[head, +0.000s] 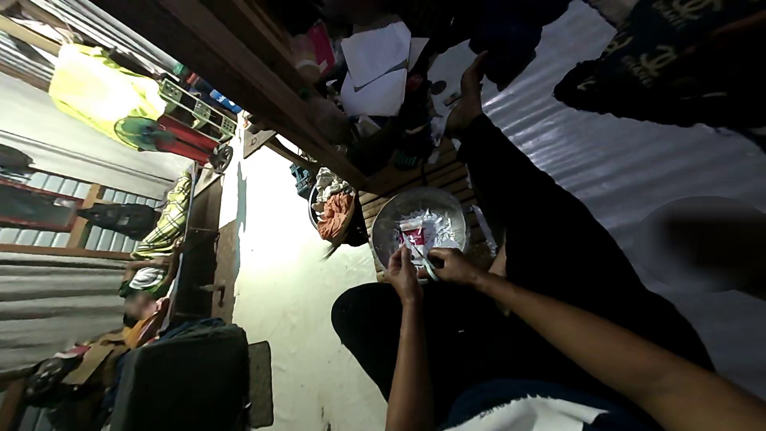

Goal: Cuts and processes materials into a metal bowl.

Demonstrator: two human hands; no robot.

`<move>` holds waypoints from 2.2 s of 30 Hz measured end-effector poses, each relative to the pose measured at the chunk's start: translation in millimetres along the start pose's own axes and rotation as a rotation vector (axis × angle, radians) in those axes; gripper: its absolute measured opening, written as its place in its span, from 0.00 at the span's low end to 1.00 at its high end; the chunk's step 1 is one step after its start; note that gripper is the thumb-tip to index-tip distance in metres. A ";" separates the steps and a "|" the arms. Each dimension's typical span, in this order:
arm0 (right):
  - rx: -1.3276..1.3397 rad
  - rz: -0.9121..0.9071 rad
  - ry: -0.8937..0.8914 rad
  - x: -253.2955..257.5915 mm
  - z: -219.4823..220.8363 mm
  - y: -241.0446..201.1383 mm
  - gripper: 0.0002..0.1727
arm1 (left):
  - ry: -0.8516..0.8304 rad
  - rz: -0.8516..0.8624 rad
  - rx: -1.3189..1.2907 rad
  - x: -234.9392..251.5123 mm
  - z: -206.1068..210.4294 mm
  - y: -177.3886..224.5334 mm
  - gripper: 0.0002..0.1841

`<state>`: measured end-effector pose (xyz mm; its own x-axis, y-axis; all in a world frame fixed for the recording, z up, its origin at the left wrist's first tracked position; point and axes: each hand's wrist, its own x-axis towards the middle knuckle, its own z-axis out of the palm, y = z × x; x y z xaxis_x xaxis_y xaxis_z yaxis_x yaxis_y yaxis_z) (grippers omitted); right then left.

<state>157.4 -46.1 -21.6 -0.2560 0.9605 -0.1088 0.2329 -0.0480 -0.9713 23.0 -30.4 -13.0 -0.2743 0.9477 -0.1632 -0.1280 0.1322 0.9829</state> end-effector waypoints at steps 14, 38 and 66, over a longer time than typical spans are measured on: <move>0.046 0.062 0.015 -2.7 -2.8 -7.2 0.14 | 0.002 -0.027 -0.054 -4.1 2.6 5.9 0.04; -0.072 0.107 -0.020 -1.8 -1.8 -6.4 0.21 | -0.014 0.013 -0.040 1.6 3.2 4.8 0.05; -0.030 0.076 0.018 3.2 1.2 6.3 0.17 | -0.088 0.087 0.165 10.2 -13.1 -13.5 0.10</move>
<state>156.9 -43.6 -28.4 -0.2200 0.9592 -0.1777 0.2786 -0.1128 -0.9538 9.4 -26.3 -29.0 -0.1924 0.9783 -0.0762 0.0524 0.0878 0.9948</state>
